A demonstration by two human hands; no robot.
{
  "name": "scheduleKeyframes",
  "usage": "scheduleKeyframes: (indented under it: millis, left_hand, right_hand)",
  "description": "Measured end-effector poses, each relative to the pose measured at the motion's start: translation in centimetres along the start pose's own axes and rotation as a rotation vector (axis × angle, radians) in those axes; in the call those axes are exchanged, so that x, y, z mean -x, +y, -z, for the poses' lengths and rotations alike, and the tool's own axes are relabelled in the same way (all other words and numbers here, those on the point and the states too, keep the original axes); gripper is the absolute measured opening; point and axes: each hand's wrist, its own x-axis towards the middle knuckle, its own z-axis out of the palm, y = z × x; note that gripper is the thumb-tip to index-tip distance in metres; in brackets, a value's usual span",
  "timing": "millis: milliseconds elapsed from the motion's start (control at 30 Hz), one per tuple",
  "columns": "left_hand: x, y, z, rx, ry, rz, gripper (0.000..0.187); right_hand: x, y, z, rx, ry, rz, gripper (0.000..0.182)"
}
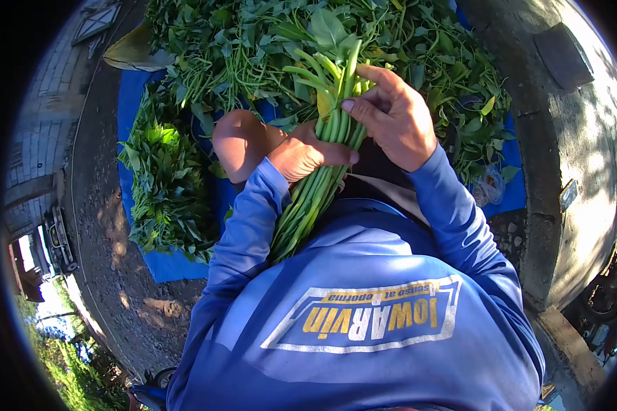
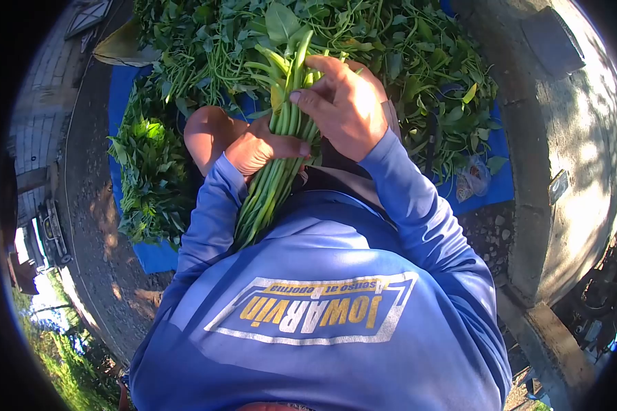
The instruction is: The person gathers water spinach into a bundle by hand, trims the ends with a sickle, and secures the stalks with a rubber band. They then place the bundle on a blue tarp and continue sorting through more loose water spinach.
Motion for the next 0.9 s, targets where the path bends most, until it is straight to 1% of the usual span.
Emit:
scheduleKeyframes:
  millis: [33, 67, 100, 133, 167, 200, 233, 300, 333, 367, 433, 467, 500, 533, 567, 633, 667, 700, 733, 767, 800, 833, 900]
  left_hand:
    - [-0.1, 0.3, 0.3, -0.023, 0.016, -0.001, 0.038]
    - [0.6, 0.8, 0.5, 0.025, 0.032, 0.041, 0.039]
    - [0.9, 0.4, 1.4, 0.181, -0.001, 0.124, 0.045]
    - [1.1, 0.8, 1.5, 0.21, -0.027, 0.065, 0.047]
    - [1.0, 1.1, 1.3, 0.237, -0.064, 0.014, 0.049]
    - [1.1, 2.1, 0.7, 0.183, -0.113, 0.002, 0.054]
    - [0.2, 1.2, 1.2, 0.144, -0.206, 0.174, 0.051]
    - [-1.3, 2.0, -1.1, -0.099, -0.437, 0.155, 0.044]
    - [-1.7, 2.8, -1.4, -0.09, -0.445, 0.223, 0.04]
    - [-1.9, 3.0, -1.3, -0.064, -0.44, 0.247, 0.042]
    - [-3.3, 1.8, -0.1, -0.017, -0.5, 0.308, 0.043]
    - [-3.9, 2.0, 0.3, -0.068, -0.564, 0.295, 0.045]
    - [-4.5, 2.7, 0.3, -0.122, -0.645, 0.29, 0.047]
    - [-4.1, 3.5, -0.1, -0.169, -0.553, 0.269, 0.053]
    - [-3.1, 3.5, -1.5, -0.182, -0.352, -0.002, 0.073]
    - [-3.4, 4.2, -4.6, -0.102, -0.351, -0.257, 0.093]
    - [-3.4, 3.6, -5.4, -0.203, -0.212, -0.225, 0.102]
    - [-3.4, 3.3, -5.9, -0.31, -0.062, -0.207, 0.112]
    - [-3.9, 3.5, -5.8, -0.368, -0.093, -0.233, 0.111]
    - [-4.2, 2.8, -5.6, -0.437, -0.08, -0.328, 0.094]
    - [-4.1, 4.2, -6.1, -0.445, -0.142, -0.186, 0.078]
    - [-3.8, 5.3, -6.7, -0.451, -0.201, -0.034, 0.062]
    - [-3.9, 5.3, -6.8, -0.509, -0.166, -0.006, 0.042]
  right_hand:
    - [0.4, -1.0, 0.6, -0.054, 0.061, -0.014, 0.043]
    - [1.0, 0.2, 0.7, -0.366, 0.168, -0.006, 0.043]
    - [1.6, 0.1, 2.2, -0.398, 0.08, -0.173, 0.053]
    - [2.2, 0.0, 3.7, -0.417, -0.008, -0.342, 0.064]
    - [2.9, 0.2, 4.5, -0.492, -0.163, -0.509, 0.075]
    - [3.7, 0.8, 3.9, -0.675, -0.29, -0.498, 0.096]
    - [3.7, 1.2, 2.0, -0.944, -0.288, -0.263, 0.1]
    - [1.8, 3.1, 1.4, -1.109, -0.243, -0.213, 0.093]
    - [1.0, 2.2, 1.6, -1.017, -0.197, -0.227, 0.081]
    - [0.4, 1.8, 1.1, -0.971, -0.127, -0.266, 0.061]
    - [0.1, 1.9, 0.2, -0.947, -0.042, -0.284, 0.044]
    - [0.1, 1.4, 0.0, -0.894, 0.059, -0.263, 0.035]
    - [-0.1, 1.0, 0.1, -0.858, 0.088, -0.235, 0.034]
    - [0.0, 1.1, 0.3, -0.88, 0.107, -0.251, 0.035]
    - [0.0, 1.3, 0.5, -0.897, 0.133, -0.269, 0.035]
    - [-0.2, 0.2, 0.2, -0.976, 0.288, -0.137, 0.036]
    - [-0.4, 0.8, 0.8, -0.861, 0.276, -0.125, 0.043]
    - [-0.1, 0.4, 1.3, -0.874, 0.289, -0.113, 0.054]
    - [-0.1, 0.3, 1.2, -0.887, 0.364, -0.055, 0.057]
    - [0.2, 0.3, 0.9, -0.901, 0.442, -0.001, 0.06]
    - [0.5, -0.1, 1.2, -0.917, 0.408, -0.038, 0.071]
    - [1.0, 0.2, 1.4, -0.882, 0.373, -0.041, 0.074]
    - [1.1, 0.9, 2.0, -0.807, 0.293, -0.03, 0.079]
